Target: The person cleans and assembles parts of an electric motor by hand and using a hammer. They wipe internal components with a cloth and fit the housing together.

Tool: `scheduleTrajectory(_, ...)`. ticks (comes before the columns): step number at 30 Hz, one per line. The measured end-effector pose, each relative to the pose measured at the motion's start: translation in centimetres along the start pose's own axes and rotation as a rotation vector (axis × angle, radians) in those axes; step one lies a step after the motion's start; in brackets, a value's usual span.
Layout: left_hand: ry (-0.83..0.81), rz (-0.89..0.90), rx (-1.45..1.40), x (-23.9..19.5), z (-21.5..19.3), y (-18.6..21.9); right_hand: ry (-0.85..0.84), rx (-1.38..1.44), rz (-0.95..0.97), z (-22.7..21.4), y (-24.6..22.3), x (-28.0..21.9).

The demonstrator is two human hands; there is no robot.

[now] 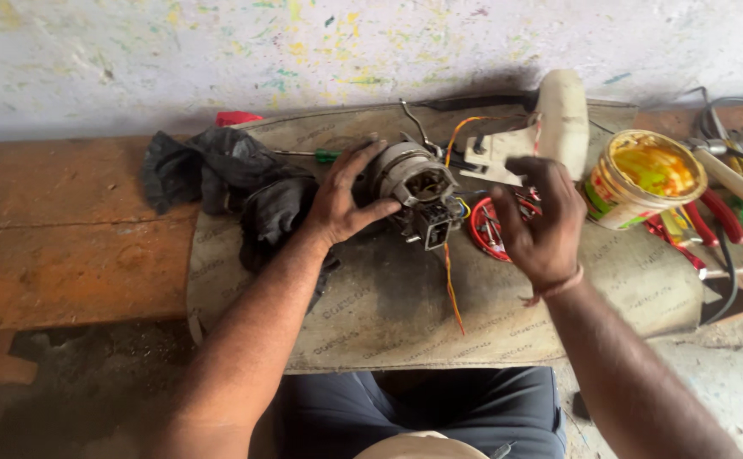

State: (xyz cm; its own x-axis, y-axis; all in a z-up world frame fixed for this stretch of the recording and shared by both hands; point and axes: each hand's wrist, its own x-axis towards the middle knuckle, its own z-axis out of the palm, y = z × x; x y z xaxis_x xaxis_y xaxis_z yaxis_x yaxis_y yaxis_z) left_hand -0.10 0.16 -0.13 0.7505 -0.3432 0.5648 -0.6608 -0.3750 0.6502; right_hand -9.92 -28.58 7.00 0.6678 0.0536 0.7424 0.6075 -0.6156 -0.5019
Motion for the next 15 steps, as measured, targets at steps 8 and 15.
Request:
scheduleTrajectory(8, 0.170, 0.228, 0.152, -0.2, -1.3, 2.7, 0.055, -0.060, 0.003, 0.9, -2.4, -3.9)
scheduleTrajectory(15, 0.142, 0.386, 0.336, -1.1, 1.7, 7.5, -0.011, -0.108, -0.013, 2.5, -1.9, -7.2)
